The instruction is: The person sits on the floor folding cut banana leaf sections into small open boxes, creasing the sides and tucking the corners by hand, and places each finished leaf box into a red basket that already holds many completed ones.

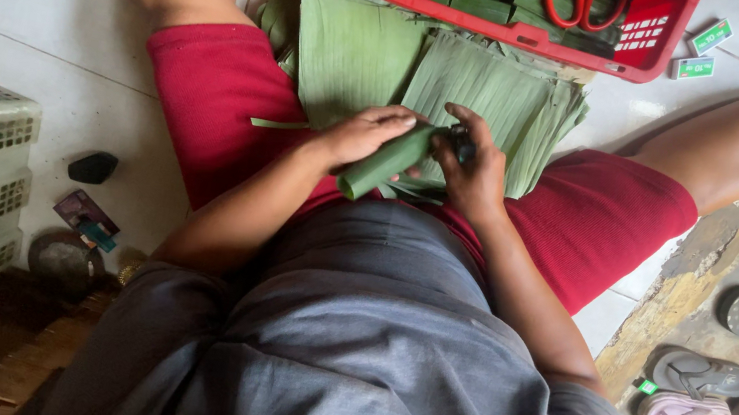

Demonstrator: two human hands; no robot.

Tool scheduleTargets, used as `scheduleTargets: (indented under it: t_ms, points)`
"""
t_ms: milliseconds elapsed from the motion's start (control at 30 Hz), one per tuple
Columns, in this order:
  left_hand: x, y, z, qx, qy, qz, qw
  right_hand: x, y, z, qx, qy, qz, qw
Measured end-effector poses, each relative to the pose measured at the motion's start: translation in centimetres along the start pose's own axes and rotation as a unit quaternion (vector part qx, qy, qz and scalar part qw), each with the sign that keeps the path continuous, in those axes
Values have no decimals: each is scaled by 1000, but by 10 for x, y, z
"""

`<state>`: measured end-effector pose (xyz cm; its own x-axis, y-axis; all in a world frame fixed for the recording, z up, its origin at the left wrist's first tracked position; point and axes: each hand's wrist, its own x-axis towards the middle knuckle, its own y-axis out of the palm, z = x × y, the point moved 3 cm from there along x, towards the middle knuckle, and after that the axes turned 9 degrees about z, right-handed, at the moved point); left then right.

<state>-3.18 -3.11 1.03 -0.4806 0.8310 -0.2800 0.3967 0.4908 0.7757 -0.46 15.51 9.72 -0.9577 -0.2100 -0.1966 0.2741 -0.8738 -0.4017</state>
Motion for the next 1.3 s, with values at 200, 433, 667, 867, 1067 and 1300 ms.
scheduleTargets:
  t_ms: [200,433,667,867,1067,1300]
  points:
    - [-49,-45,-40,59,1,-138,989,52,13,-29,-100,-45,-58,992]
    - [-92,-53,-76,446,22,-338,829,92,36,-28,-341,3,36,939]
    - [-88,25,-77,531,124,-327,772,64,12,24,-160,-64,83,982]
    - [-61,92,-47,617,264,-118,732,-5,14,43,-36,-160,192,968]
    - [-48,99,-29,594,204,-68,775,-35,4,18,-11,-62,160,985]
    - [-44,69,-71,132,287,-117,942,-37,-37,30,426,-16,43,904]
